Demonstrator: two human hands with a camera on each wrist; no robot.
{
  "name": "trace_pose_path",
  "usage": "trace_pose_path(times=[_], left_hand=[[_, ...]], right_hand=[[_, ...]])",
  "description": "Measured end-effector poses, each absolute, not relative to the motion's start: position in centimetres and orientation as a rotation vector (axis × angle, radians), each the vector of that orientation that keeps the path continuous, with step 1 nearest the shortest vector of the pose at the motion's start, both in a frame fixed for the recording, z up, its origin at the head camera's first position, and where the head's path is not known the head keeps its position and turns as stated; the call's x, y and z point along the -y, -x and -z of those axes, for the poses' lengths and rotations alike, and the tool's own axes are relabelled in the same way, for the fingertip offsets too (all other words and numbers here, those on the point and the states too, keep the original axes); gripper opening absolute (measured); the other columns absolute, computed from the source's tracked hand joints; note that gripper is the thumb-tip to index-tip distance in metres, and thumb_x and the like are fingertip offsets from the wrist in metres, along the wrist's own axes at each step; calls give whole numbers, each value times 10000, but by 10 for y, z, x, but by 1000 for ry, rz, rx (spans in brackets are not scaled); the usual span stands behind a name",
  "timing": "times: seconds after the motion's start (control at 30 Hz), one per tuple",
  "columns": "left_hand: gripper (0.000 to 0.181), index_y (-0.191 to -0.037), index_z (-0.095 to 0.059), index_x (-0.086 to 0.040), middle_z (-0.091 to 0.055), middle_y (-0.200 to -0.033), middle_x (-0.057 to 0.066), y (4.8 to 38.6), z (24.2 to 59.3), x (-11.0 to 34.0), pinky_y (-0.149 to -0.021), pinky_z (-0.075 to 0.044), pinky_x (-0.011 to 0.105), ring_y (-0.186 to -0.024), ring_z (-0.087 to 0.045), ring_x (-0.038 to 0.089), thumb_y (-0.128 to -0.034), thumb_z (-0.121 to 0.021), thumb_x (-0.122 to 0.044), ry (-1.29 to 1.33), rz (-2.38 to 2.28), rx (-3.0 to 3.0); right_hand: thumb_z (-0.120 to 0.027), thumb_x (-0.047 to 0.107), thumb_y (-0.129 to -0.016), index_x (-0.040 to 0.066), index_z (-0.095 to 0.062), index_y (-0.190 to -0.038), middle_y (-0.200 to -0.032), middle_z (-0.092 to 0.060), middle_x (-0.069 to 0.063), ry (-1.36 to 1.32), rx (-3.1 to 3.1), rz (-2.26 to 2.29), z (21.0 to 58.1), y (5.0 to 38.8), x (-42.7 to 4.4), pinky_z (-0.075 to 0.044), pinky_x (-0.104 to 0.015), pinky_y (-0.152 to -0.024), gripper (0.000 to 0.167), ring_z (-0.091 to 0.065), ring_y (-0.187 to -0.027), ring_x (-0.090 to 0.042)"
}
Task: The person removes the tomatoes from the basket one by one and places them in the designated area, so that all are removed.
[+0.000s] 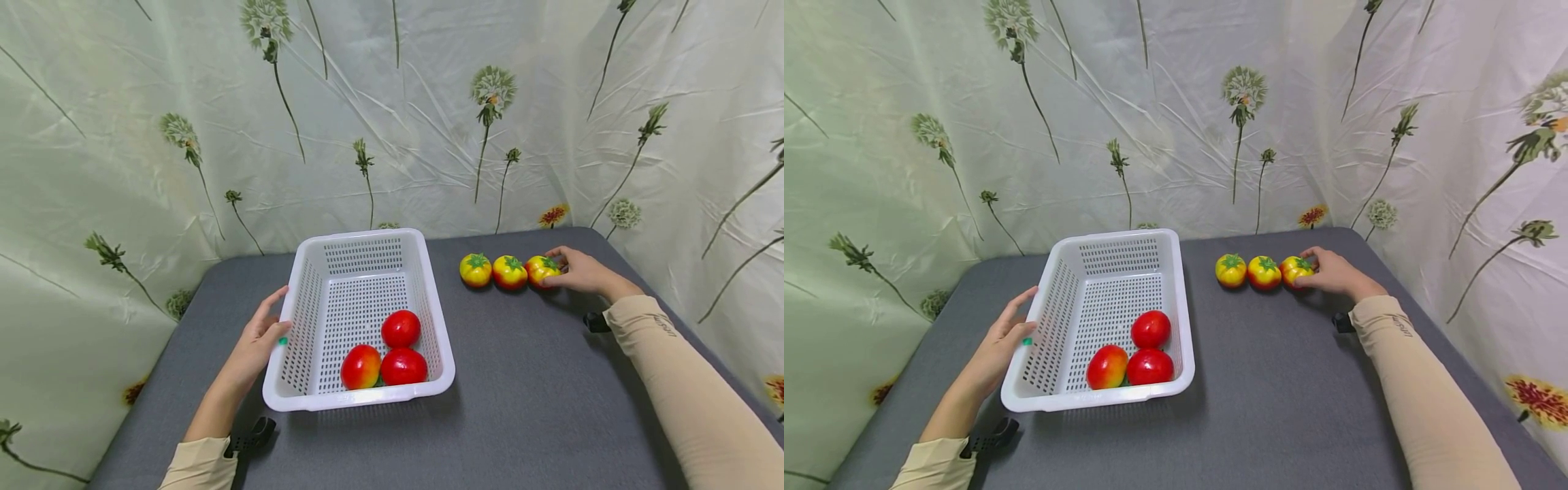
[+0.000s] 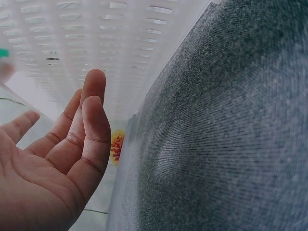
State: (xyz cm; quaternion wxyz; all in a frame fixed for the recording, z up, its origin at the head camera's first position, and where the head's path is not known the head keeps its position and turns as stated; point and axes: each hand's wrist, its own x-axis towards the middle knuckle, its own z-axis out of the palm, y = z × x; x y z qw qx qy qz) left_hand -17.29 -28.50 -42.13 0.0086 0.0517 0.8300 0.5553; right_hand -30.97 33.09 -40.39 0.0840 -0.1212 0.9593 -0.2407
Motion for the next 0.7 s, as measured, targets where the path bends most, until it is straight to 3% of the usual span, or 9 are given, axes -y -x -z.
trace_pose_path(times=[0.33, 0.7], left_hand=[[667, -1721, -198, -288, -554, -1392, 333, 173, 422, 286, -797, -660, 465, -1074, -687, 358, -1119, -449, -150, -166, -1743, -2587], [668, -1723, -187, -291, -545, -1405, 330, 172, 422, 285, -802, -663, 479, -1089, -689, 363, -1123, -448, -156, -152, -1740, -2585]], right_hand=[[-761, 335, -943, -140, -470, -1449, -1302, -571, -407, 395, -2890, 698, 402, 309, -327, -546, -623, -950, 753, -639, -1139, -503], [-765, 329, -951, -127, -438, -1468, -1294, -588, -405, 385, -2874, 730, 403, 307, -330, -547, -638, -972, 763, -647, -1159, -527]])
